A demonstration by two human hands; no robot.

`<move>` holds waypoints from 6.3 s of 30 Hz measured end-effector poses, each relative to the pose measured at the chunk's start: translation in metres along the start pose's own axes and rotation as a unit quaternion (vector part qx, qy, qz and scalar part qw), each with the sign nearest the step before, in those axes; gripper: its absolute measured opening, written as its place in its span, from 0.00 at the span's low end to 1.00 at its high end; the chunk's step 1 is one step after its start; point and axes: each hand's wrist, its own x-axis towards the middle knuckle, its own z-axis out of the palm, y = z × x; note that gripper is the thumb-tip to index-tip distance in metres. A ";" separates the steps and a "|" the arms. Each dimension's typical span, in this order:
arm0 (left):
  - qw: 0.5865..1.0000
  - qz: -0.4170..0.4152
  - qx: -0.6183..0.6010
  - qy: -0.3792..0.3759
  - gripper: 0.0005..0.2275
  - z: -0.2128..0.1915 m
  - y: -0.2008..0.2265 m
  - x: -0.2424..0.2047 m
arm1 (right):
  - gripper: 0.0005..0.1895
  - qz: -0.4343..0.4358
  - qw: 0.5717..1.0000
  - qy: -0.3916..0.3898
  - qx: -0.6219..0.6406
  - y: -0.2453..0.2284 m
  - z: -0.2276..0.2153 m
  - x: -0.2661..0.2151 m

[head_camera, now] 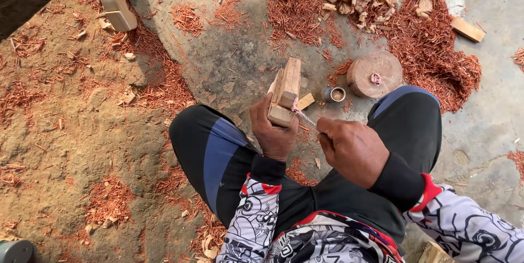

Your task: Applying wood filler to a wooden furniture component and then shaping it with a carving tool.

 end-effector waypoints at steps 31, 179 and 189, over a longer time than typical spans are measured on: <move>0.999 -0.008 -0.039 0.006 0.30 -0.003 0.001 0.000 | 0.07 0.253 0.724 -0.183 0.615 0.050 0.021 0.020; 0.939 0.272 0.179 -0.110 0.47 -0.048 0.009 0.063 | 0.30 -0.130 0.921 0.099 -0.355 -0.014 -0.010 0.000; 0.950 0.212 0.213 -0.086 0.51 -0.042 0.009 0.062 | 0.10 0.151 0.884 -0.028 0.442 0.024 0.016 0.025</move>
